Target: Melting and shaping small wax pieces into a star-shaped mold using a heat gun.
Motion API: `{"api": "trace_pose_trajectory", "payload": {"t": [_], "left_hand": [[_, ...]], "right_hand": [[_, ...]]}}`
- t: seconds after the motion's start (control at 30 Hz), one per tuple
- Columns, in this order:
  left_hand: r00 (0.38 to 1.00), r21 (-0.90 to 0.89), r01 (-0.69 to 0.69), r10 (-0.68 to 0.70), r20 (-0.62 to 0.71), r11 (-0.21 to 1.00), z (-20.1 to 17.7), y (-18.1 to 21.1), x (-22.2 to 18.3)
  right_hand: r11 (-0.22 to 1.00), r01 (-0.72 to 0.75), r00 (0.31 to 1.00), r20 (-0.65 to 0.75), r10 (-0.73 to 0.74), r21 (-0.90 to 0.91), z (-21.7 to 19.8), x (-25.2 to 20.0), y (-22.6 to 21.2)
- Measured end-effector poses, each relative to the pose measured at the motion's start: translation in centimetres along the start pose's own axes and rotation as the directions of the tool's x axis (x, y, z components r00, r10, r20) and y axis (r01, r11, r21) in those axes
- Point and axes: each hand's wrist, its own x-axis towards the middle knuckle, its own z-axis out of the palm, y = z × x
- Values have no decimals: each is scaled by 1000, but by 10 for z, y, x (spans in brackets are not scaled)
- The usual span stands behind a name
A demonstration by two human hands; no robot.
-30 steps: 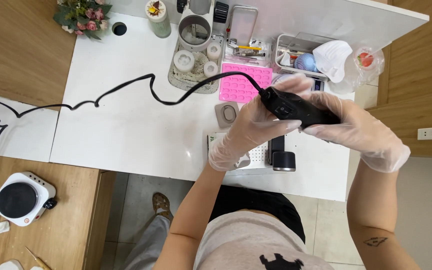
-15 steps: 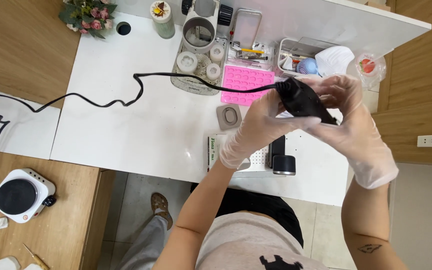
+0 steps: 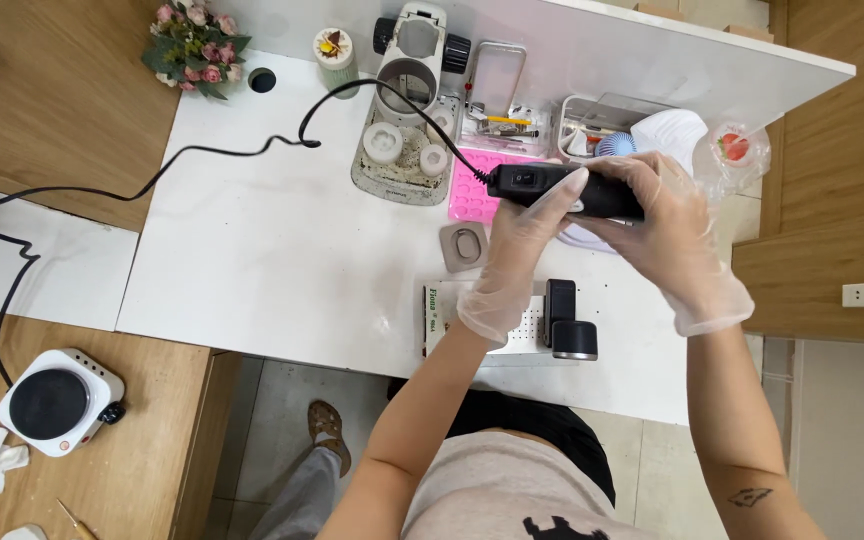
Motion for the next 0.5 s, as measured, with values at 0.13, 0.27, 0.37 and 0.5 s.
{"api": "trace_pose_trajectory", "payload": {"t": [0.13,0.27,0.37,0.5], "left_hand": [[982,-144,182,-188,-25,973,9,12,-7],[986,-226,108,-76,147,968,2,14,-3],[939,-132,-36,79,336,991,-3,33,2],[731,-25,-100,91,676,995,-8,69,4]], "right_hand": [[907,143,982,-59,-181,-396,6,-7,-2],[830,155,958,-124,-259,-536,-1,-11,-8],[952,38,998,-44,-54,-302,-14,-5,-9],[910,-397,785,558,269,120,-27,14,-2]]}}
